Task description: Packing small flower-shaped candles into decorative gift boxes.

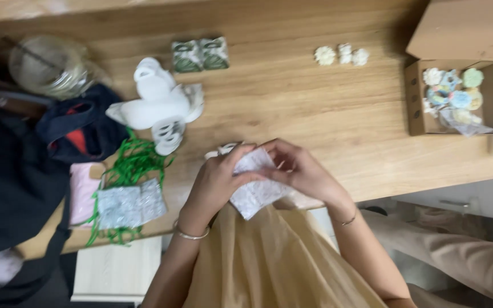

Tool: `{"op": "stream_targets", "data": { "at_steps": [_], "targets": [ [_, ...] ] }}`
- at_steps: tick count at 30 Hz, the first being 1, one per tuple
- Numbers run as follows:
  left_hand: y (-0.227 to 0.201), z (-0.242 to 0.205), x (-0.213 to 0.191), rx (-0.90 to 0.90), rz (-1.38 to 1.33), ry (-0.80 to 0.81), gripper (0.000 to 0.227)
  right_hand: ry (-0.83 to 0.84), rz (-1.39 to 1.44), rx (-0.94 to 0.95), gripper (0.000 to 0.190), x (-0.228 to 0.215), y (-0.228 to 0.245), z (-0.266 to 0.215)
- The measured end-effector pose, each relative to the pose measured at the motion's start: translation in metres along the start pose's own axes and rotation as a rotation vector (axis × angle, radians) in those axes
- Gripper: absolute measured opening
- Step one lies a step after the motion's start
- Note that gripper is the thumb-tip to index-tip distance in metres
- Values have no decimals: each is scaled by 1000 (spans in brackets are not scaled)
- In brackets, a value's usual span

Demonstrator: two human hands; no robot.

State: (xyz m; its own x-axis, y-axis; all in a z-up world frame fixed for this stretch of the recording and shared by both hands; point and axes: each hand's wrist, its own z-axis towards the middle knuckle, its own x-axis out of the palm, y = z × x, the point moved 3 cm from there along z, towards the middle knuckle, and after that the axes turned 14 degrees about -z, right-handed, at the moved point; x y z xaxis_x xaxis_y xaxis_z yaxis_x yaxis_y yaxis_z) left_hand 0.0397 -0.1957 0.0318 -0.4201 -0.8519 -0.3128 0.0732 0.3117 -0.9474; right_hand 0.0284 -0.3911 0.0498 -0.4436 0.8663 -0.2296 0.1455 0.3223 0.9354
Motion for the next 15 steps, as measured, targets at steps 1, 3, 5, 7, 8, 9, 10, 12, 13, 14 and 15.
{"op": "stream_targets", "data": {
  "at_steps": [1, 3, 5, 7, 8, 9, 10, 12, 13, 14, 15],
  "targets": [
    [2, -9, -9, 145, 11, -85, 67, -27, -65, 15, 34, 6, 3, 2],
    [5, -24, -29, 294, 26, -173, 53, -51, -132, 23, 35, 21, 3, 8],
    [9, -36, -47, 93, 30, -232, 50, -52, -74, 159, 29, 32, -6, 12],
    [15, -48, -61, 184, 54, -279, 49, -84, 62, 101, 28, 51, -19, 18],
    [17, -55, -68, 280, 86, -322, 49, -120, 204, 36, 28, 60, -25, 22],
    [23, -58, -72, 279, 83, -330, 49, -114, 197, 36, 28, 69, -26, 25],
    [29, -61, -79, 280, 12, -348, 45, -250, 236, -31, 26, 74, -26, 29],
    [38, -68, -86, 275, -57, -373, 42, -376, 276, -97, 25, 87, -22, 37],
    [45, -72, -88, 181, -226, -376, 36, -443, 315, -174, 27, 93, -17, 41],
    [52, -73, -88, 91, -397, -374, 32, -514, 352, -252, 29, 97, -12, 44],
    [55, -76, -92, 91, -397, -380, 32, -508, 350, -254, 29, 104, -1, 47]
  ]
}}
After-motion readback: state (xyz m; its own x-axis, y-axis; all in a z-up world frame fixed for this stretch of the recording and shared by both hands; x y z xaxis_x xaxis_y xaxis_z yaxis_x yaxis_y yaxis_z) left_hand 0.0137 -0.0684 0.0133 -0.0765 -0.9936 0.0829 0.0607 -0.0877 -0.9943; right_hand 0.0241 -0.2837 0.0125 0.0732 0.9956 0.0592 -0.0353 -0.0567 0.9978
